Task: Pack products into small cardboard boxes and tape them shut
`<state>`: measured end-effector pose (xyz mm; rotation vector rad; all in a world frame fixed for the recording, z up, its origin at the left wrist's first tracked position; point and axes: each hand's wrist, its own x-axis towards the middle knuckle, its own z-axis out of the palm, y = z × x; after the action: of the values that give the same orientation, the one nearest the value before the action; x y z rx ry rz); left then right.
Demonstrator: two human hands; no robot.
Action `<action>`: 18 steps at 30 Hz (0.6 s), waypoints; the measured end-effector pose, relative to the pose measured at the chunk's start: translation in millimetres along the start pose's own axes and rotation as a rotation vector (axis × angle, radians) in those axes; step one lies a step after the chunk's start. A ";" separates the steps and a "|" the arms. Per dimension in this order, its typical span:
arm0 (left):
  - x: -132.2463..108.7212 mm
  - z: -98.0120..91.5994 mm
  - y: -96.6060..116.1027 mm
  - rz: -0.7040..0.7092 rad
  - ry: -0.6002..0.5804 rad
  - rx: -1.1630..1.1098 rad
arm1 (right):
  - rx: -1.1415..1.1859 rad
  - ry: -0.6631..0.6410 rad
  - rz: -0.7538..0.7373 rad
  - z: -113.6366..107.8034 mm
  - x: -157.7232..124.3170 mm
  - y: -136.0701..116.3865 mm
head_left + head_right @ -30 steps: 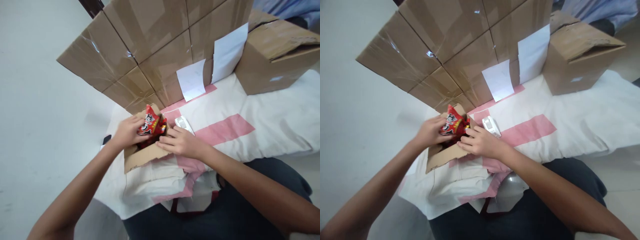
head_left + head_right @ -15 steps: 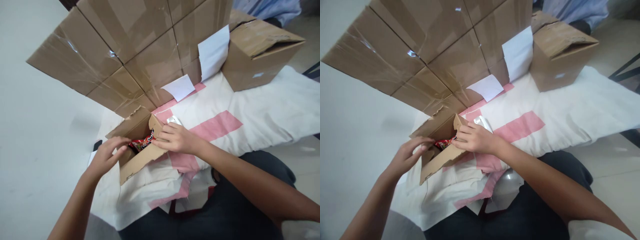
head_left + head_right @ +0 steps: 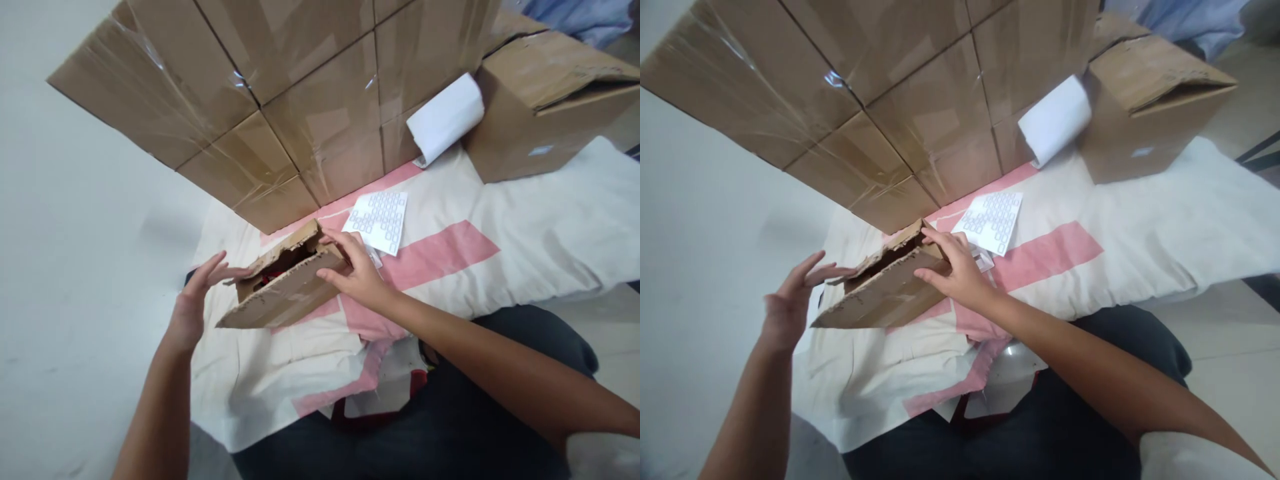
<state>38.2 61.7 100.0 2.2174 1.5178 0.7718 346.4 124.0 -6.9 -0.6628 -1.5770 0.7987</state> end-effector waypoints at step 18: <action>15.6 72.3 14.3 0.105 0.044 0.863 | -0.276 0.234 0.069 -44.0 30.1 1.7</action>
<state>97.2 72.6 54.3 2.8914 2.0281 0.1742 385.3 154.4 13.2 -0.9793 -1.4674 0.5349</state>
